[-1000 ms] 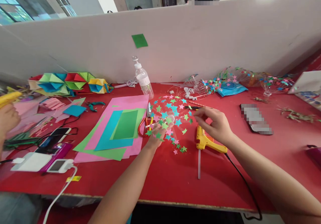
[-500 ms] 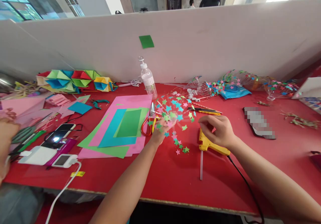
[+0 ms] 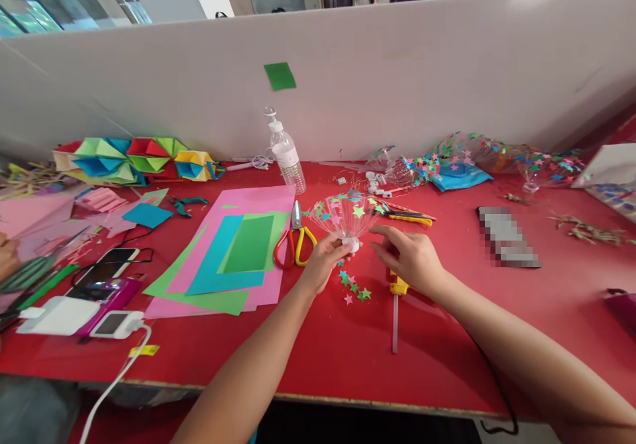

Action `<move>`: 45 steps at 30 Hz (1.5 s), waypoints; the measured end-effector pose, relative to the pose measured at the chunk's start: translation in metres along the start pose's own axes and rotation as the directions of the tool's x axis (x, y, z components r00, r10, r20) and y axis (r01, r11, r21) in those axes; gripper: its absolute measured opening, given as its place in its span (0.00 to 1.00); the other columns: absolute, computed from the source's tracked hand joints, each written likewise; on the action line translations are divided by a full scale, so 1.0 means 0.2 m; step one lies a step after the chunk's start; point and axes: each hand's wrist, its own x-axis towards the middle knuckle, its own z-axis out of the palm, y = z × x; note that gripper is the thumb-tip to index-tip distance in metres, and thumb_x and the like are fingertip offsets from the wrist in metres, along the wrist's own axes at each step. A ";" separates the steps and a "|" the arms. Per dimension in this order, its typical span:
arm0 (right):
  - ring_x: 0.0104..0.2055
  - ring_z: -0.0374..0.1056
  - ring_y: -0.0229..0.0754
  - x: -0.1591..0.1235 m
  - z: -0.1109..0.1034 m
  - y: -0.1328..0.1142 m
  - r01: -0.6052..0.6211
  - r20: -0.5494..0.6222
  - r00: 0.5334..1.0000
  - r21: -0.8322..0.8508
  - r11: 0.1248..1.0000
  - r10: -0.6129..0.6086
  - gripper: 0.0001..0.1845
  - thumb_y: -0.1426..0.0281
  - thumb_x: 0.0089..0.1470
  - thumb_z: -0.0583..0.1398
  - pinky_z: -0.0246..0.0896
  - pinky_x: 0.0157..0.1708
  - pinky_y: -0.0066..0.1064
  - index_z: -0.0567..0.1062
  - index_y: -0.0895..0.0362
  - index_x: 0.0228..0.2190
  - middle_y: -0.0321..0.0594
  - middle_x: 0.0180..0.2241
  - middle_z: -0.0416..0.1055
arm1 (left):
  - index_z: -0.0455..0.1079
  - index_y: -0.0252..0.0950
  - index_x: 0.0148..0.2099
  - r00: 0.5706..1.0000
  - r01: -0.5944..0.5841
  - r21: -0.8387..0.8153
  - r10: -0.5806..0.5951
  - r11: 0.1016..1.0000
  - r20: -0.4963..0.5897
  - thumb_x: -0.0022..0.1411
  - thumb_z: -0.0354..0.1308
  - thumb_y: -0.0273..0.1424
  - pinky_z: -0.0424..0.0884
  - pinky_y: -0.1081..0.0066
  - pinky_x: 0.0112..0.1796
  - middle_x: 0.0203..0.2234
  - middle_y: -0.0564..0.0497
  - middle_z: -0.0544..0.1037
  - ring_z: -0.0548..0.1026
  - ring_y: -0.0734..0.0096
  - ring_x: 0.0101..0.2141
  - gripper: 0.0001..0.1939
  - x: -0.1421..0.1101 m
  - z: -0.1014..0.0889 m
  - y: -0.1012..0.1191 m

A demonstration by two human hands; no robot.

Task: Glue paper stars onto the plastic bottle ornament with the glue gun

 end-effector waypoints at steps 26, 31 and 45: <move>0.17 0.62 0.31 -0.02 0.09 -0.01 -0.052 -0.043 0.998 0.055 0.997 0.054 0.11 0.68 0.60 0.53 0.51 0.22 0.22 0.75 0.57 0.33 0.33 0.19 0.72 | 0.71 0.34 0.36 0.996 0.065 0.004 -0.065 0.998 0.054 0.47 0.69 0.34 0.64 0.74 0.33 0.27 0.53 0.74 0.69 0.75 0.29 0.15 -0.05 0.10 -0.01; 0.16 0.59 0.30 -0.01 0.07 -0.02 -0.053 -0.092 0.994 0.065 0.996 0.059 0.10 0.66 0.60 0.54 0.50 0.20 0.21 0.73 0.58 0.33 0.31 0.17 0.68 | 0.71 0.34 0.34 0.999 0.031 -0.045 -0.029 0.998 0.045 0.49 0.69 0.33 0.65 0.74 0.33 0.27 0.54 0.73 0.69 0.76 0.30 0.13 -0.06 0.10 -0.01; 0.15 0.59 0.29 -0.04 0.09 -0.07 0.092 -0.186 0.978 -0.033 0.995 -0.097 0.12 0.65 0.63 0.54 0.48 0.18 0.22 0.73 0.60 0.36 0.29 0.16 0.66 | 0.71 0.36 0.37 1.000 -0.011 -0.012 0.011 1.000 0.021 0.48 0.70 0.34 0.65 0.74 0.36 0.29 0.54 0.75 0.71 0.75 0.31 0.15 -0.06 0.09 -0.05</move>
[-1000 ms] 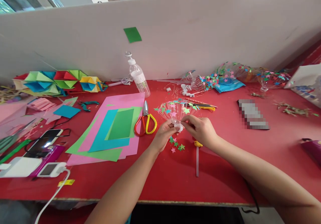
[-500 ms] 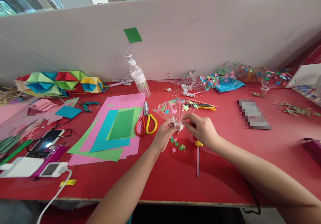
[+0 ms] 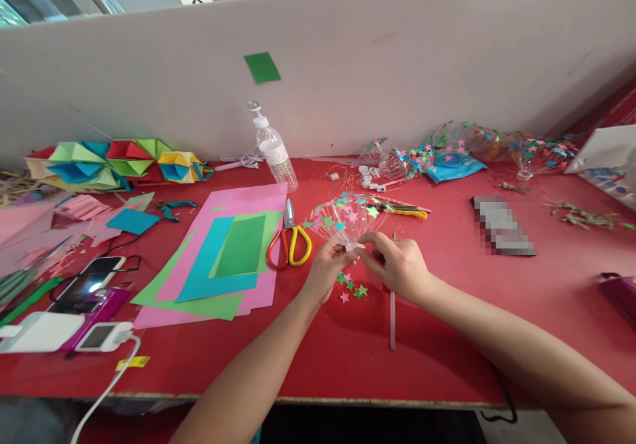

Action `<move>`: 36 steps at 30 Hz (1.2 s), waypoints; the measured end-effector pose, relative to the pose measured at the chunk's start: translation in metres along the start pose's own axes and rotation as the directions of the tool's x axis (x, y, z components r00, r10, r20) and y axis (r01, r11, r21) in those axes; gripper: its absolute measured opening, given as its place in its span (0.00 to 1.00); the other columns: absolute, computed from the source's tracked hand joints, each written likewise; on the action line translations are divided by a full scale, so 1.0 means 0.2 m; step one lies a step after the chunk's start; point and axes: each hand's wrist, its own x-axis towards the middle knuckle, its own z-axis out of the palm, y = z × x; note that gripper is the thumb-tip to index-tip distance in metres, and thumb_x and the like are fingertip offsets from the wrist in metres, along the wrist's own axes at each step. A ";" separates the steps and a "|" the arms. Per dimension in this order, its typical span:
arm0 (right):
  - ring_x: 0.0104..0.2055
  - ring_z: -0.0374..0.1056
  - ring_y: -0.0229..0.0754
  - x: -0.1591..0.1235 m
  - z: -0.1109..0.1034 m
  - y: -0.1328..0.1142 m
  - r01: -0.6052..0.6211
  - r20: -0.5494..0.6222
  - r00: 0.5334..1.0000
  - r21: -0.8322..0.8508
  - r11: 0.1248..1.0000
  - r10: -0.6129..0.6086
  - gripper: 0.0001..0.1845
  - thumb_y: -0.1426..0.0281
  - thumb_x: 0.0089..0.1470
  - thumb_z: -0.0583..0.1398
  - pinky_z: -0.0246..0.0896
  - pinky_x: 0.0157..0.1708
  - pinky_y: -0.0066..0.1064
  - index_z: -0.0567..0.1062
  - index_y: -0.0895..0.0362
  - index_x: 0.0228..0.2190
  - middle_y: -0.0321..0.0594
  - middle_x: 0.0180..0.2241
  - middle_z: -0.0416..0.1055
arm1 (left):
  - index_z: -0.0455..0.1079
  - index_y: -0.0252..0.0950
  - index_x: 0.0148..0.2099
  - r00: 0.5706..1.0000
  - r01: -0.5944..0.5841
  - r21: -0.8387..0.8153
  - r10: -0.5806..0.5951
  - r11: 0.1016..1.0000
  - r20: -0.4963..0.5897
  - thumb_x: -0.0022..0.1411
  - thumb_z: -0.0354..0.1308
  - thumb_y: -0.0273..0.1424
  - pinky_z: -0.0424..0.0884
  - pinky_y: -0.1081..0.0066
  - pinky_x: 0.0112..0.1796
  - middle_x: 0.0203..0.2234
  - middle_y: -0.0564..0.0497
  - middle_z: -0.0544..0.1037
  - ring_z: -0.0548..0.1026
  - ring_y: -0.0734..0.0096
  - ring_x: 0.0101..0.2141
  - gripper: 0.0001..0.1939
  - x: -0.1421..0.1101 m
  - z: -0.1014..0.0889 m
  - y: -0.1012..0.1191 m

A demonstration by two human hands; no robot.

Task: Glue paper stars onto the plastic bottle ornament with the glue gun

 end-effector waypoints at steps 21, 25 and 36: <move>0.15 0.54 0.29 0.00 -0.01 0.00 0.111 0.019 0.994 -0.119 0.987 -0.110 0.14 0.69 0.64 0.51 0.41 0.18 0.26 0.71 0.57 0.29 0.30 0.14 0.64 | 0.71 0.35 0.35 0.996 0.015 0.047 -0.011 0.999 -0.084 0.42 0.71 0.31 0.66 0.66 0.42 0.28 0.52 0.77 0.75 0.64 0.36 0.17 0.00 0.02 0.01; 0.15 0.54 0.31 0.01 -0.03 0.00 0.202 0.057 0.979 -0.122 0.972 -0.197 0.12 0.70 0.63 0.51 0.41 0.18 0.29 0.71 0.56 0.30 0.30 0.15 0.63 | 0.73 0.37 0.37 0.985 -0.029 0.113 0.048 0.993 -0.165 0.43 0.69 0.30 0.68 0.65 0.42 0.28 0.51 0.78 0.76 0.59 0.39 0.16 0.01 -0.01 0.01; 0.17 0.55 0.34 0.03 -0.12 0.09 0.285 0.024 0.958 0.056 0.957 -0.287 0.10 0.78 0.48 0.50 0.48 0.20 0.28 0.70 0.55 0.30 0.31 0.17 0.64 | 0.73 0.37 0.41 0.941 -0.102 0.197 0.159 0.975 -0.300 0.43 0.70 0.31 0.67 0.62 0.48 0.36 0.49 0.80 0.76 0.59 0.43 0.20 0.05 -0.08 0.00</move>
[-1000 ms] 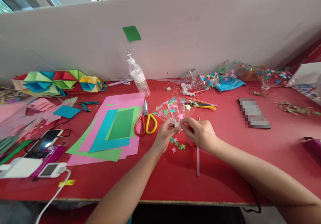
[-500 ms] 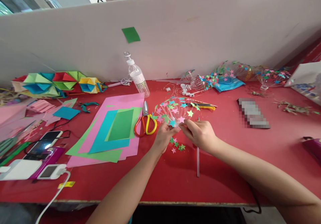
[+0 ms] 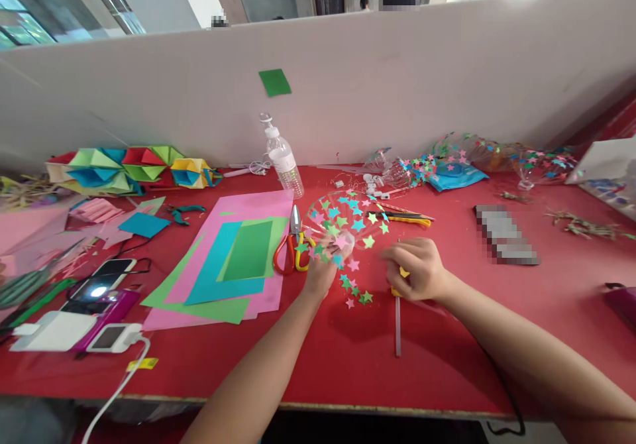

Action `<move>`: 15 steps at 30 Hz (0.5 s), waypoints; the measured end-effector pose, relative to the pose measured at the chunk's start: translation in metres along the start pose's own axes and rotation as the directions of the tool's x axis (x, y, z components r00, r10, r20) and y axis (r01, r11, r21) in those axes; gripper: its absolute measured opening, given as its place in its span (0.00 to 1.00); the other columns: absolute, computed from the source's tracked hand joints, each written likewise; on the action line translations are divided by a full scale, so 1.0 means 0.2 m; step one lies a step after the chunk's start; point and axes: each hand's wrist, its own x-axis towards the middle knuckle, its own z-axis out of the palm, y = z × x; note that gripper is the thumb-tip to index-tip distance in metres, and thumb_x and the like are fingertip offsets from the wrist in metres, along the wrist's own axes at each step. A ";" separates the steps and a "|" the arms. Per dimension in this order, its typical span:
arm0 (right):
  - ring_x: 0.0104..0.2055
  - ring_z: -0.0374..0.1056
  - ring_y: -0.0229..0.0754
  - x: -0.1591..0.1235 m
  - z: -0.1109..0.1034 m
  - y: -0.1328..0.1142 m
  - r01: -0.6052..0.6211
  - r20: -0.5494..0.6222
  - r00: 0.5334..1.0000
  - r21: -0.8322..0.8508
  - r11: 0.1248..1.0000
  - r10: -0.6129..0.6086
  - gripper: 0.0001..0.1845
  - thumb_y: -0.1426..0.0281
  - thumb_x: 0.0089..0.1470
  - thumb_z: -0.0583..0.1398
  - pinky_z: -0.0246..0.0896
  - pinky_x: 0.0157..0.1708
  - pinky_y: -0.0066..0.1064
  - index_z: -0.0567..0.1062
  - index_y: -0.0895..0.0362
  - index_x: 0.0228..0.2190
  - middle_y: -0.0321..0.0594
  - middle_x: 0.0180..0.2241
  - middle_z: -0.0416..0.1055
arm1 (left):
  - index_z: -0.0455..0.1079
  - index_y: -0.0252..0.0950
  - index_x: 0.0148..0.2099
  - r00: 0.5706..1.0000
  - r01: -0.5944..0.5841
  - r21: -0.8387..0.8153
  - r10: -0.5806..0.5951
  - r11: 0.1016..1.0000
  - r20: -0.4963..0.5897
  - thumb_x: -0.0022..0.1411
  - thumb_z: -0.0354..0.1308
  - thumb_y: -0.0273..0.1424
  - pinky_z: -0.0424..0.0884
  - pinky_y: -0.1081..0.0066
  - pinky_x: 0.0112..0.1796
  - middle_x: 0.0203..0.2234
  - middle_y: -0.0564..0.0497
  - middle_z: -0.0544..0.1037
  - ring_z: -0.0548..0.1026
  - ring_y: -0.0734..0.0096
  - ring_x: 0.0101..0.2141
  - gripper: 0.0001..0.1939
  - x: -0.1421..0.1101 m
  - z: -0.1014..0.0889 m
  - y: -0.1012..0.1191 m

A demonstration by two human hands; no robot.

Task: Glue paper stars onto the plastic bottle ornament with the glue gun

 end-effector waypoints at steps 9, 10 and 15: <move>0.30 0.70 0.39 0.02 0.05 0.12 -0.533 0.341 0.804 0.051 0.845 0.487 0.15 0.76 0.54 0.49 0.58 0.31 0.27 0.74 0.58 0.36 0.42 0.32 0.76 | 0.76 0.34 0.39 0.998 0.019 -0.039 -0.017 0.999 0.055 0.43 0.71 0.31 0.67 0.64 0.46 0.31 0.50 0.80 0.76 0.62 0.39 0.18 0.11 -0.05 -0.06; 0.29 0.69 0.39 0.02 0.06 0.12 -0.549 0.371 0.787 0.053 0.834 0.494 0.14 0.77 0.53 0.50 0.57 0.29 0.27 0.74 0.57 0.35 0.41 0.30 0.76 | 0.76 0.34 0.38 0.998 0.020 -0.057 -0.016 0.998 0.066 0.43 0.71 0.32 0.67 0.65 0.47 0.32 0.50 0.80 0.76 0.63 0.39 0.17 0.11 -0.05 -0.05; 0.31 0.71 0.37 0.04 0.10 0.10 -0.630 0.467 0.722 0.138 0.764 0.511 0.12 0.74 0.55 0.53 0.60 0.32 0.26 0.75 0.57 0.35 0.39 0.31 0.76 | 0.77 0.35 0.36 0.990 0.049 -0.167 -0.025 0.985 0.140 0.45 0.70 0.36 0.66 0.65 0.48 0.33 0.50 0.81 0.76 0.64 0.41 0.15 0.06 -0.01 0.01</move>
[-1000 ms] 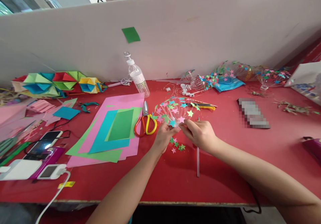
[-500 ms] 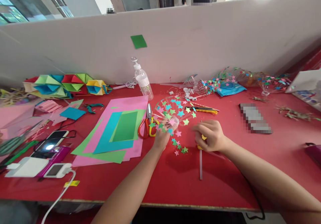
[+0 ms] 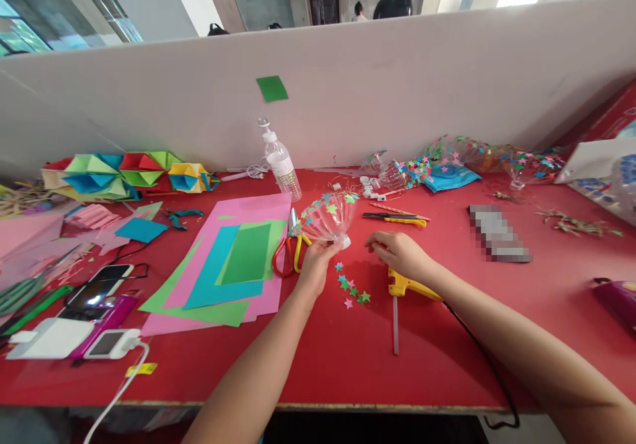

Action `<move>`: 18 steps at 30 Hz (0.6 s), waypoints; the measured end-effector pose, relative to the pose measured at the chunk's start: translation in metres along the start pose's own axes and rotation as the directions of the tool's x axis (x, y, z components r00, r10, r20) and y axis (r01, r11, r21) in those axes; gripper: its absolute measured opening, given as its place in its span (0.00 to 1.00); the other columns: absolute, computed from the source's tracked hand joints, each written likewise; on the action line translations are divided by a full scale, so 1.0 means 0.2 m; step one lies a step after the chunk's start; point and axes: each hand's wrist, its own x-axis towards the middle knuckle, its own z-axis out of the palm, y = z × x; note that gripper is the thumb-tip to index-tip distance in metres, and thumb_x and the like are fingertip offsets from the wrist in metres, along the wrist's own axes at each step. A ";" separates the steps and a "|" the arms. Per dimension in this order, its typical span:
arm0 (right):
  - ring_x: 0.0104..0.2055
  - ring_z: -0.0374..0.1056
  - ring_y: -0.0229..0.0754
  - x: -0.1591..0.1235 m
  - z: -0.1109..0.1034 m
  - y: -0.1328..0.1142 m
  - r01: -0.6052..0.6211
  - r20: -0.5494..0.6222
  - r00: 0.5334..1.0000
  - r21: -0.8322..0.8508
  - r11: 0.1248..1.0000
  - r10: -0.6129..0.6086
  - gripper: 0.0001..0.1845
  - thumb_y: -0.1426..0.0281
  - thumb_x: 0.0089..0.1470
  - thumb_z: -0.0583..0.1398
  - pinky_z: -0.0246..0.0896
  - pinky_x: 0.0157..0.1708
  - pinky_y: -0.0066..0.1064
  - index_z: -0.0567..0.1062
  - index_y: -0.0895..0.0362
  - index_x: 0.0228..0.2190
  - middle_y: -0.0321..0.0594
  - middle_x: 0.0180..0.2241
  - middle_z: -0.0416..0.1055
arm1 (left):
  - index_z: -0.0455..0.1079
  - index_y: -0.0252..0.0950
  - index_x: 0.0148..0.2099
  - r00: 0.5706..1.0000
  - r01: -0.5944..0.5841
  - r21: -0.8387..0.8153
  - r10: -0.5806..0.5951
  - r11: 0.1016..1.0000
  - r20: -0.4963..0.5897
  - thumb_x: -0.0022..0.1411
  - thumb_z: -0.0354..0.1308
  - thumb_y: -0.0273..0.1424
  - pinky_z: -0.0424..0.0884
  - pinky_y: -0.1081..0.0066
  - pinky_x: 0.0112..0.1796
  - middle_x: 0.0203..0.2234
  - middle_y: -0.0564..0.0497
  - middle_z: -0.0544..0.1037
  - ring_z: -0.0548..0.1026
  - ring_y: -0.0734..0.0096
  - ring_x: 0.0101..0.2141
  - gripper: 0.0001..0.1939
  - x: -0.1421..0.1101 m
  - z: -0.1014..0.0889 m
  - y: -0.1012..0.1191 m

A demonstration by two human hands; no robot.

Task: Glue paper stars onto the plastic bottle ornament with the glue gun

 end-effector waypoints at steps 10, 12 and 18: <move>0.35 0.70 0.36 -0.02 0.06 -0.08 -0.259 0.323 0.946 0.808 0.529 -0.031 0.21 0.56 0.48 0.65 0.69 0.38 0.28 0.78 0.59 0.38 0.39 0.34 0.75 | 0.78 0.33 0.35 0.947 0.161 -0.141 -0.112 0.977 0.301 0.42 0.71 0.36 0.67 0.63 0.43 0.38 0.44 0.80 0.75 0.57 0.43 0.16 -0.11 0.08 0.10; 0.36 0.70 0.35 -0.02 0.07 -0.08 -0.298 0.356 0.933 0.842 0.450 -0.048 0.20 0.58 0.45 0.67 0.68 0.40 0.28 0.79 0.60 0.37 0.40 0.36 0.76 | 0.78 0.34 0.36 0.938 0.181 -0.127 -0.133 0.975 0.320 0.42 0.70 0.34 0.67 0.64 0.41 0.40 0.44 0.80 0.75 0.58 0.41 0.17 -0.12 0.08 0.11; 0.34 0.71 0.35 -0.01 0.09 -0.06 -0.375 0.423 0.904 0.854 0.361 -0.061 0.20 0.60 0.41 0.70 0.68 0.42 0.29 0.79 0.62 0.33 0.40 0.33 0.76 | 0.79 0.35 0.38 0.907 0.214 -0.100 -0.160 0.972 0.388 0.43 0.65 0.31 0.65 0.68 0.33 0.44 0.44 0.78 0.74 0.62 0.37 0.16 -0.14 0.08 0.12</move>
